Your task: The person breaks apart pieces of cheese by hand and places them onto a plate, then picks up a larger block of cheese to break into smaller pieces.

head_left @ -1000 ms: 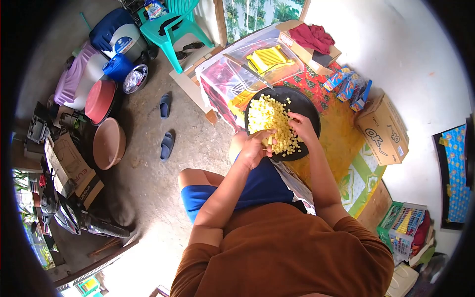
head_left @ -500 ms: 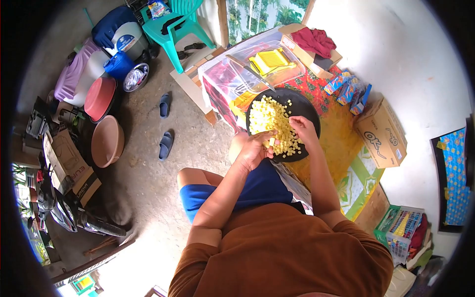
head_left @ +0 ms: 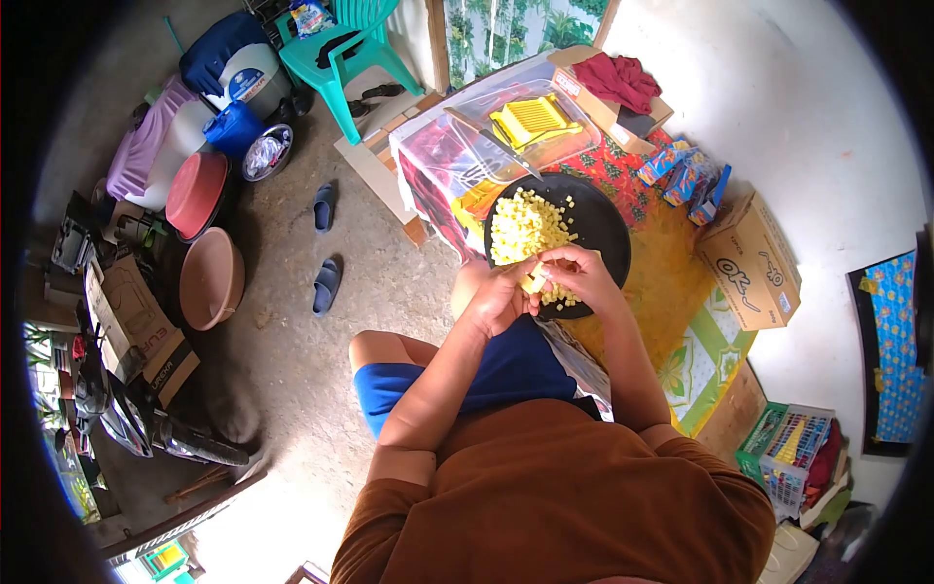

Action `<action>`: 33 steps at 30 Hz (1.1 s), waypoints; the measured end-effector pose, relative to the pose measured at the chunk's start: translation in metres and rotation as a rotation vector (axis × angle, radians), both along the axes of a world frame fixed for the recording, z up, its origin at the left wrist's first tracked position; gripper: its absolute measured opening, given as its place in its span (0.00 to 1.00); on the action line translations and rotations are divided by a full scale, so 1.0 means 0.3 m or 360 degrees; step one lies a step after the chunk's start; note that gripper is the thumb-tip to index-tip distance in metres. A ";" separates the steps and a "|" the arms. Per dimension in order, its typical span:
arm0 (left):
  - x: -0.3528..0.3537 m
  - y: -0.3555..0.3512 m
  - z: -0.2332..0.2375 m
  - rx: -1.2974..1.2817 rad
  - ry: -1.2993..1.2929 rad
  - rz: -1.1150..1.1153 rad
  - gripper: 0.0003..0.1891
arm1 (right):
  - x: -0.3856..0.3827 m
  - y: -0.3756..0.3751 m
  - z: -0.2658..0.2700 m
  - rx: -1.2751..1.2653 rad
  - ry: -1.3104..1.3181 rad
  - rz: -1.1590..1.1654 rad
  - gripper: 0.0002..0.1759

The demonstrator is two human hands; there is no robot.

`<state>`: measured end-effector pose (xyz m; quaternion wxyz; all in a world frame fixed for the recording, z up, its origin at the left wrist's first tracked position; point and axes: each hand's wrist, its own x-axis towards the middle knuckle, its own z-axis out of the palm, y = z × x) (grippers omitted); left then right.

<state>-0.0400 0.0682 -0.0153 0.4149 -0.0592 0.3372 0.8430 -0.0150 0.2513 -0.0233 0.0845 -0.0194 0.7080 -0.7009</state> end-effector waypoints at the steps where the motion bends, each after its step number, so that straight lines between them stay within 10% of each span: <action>1: 0.002 -0.003 0.015 0.0006 0.0002 0.0004 0.14 | -0.001 0.005 -0.002 0.0031 -0.0020 -0.0036 0.09; 33: 0.013 0.023 -0.022 -0.0171 0.0317 0.0037 0.12 | 0.038 0.026 0.018 -0.0400 -0.0283 -0.0287 0.09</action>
